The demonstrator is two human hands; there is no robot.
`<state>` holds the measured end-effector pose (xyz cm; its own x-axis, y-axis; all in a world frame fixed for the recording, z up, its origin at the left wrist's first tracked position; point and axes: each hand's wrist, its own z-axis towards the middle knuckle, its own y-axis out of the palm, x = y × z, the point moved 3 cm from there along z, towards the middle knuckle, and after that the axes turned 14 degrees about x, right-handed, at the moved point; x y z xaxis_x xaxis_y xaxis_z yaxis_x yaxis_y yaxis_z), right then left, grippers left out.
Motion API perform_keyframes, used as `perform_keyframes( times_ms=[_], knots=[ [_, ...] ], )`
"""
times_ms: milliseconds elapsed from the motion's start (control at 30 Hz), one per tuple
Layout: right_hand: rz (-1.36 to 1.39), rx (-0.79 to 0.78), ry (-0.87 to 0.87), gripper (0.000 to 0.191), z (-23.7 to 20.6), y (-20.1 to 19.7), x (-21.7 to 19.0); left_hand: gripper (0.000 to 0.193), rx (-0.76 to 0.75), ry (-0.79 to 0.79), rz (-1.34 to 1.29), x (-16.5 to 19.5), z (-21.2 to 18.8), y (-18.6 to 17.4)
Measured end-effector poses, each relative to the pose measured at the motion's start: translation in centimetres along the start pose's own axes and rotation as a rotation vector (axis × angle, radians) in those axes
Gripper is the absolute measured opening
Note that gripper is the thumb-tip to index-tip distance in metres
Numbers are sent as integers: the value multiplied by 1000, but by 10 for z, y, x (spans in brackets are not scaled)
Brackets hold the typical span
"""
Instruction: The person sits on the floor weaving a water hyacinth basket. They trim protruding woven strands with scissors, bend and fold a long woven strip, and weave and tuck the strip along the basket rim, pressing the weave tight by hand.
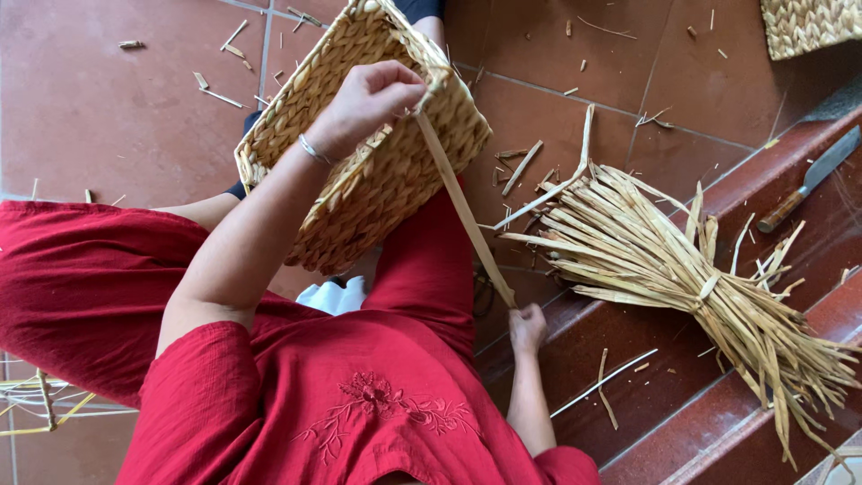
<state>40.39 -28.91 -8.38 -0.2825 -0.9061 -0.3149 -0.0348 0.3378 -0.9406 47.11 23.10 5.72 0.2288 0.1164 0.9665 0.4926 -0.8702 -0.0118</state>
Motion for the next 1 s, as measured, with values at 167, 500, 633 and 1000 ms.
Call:
perform_keyframes(
  times_ms=[167,500,633,1000],
  knots=[
    [1,-63,-498,42,25,-17,-90,16,249,345,341,-4,-1,17],
    [524,80,-992,28,13,-41,-334,10,371,824,692,-7,-33,38],
    [530,22,-981,33,15,-36,-335,30,357,872,817,-19,-41,46],
    [711,122,-942,35,-42,17,-304,16,357,814,822,-68,-50,46]
  ],
)
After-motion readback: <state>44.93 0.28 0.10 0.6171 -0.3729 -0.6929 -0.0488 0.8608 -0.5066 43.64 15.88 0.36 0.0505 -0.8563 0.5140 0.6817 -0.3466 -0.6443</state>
